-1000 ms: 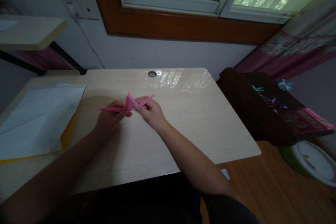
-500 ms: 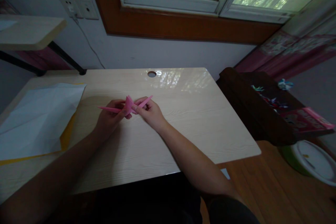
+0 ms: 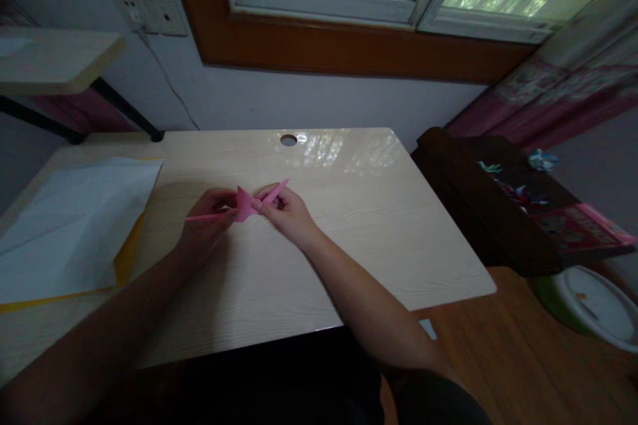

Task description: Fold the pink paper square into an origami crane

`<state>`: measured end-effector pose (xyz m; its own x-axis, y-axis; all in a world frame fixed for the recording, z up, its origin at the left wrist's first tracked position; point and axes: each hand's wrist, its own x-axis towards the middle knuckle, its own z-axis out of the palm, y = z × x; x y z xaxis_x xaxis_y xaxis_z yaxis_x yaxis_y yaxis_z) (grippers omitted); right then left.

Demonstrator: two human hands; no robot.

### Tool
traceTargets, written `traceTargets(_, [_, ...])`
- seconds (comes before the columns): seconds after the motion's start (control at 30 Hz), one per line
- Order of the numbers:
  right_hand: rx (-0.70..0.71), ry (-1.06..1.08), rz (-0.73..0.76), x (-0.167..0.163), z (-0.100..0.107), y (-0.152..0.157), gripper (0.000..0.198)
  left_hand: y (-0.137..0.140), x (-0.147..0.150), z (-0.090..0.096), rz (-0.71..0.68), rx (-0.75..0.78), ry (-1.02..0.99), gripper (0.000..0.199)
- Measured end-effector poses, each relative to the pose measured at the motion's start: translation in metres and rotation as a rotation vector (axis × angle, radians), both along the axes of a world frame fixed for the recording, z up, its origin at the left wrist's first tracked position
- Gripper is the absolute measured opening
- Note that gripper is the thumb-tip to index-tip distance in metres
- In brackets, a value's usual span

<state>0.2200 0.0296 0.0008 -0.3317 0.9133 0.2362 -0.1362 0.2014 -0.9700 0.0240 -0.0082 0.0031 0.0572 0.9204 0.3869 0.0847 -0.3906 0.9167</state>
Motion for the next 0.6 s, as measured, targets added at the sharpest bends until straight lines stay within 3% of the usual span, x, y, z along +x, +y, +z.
traceTargets(0.13, [0.134, -0.065, 0.014, 0.001, -0.005, 0.001, 0.019, 0.000, -0.002, 0.002, 0.000, 0.035, -0.078, 0.031])
traceTargets(0.27, [0.437, -0.212, -0.085, 0.008, -0.001, 0.004, 0.007, 0.002, -0.009, 0.001, 0.085, 0.130, -0.081, 0.030])
traceTargets(0.4, [0.732, -0.440, -0.104, 0.019, 0.007, 0.007, 0.009, 0.005, -0.018, 0.004, 0.201, 0.278, 0.135, 0.028])
traceTargets(0.5, [0.866, -0.518, -0.127, 0.023, 0.010, 0.008, 0.014, 0.006, -0.020, 0.007, 0.236, 0.347, 0.361, 0.030])
traceTargets(0.6, [0.942, -0.528, -0.218, 0.025, 0.011, 0.005, 0.019, 0.002, -0.017, 0.005, 0.234, 0.266, 0.366, 0.027])
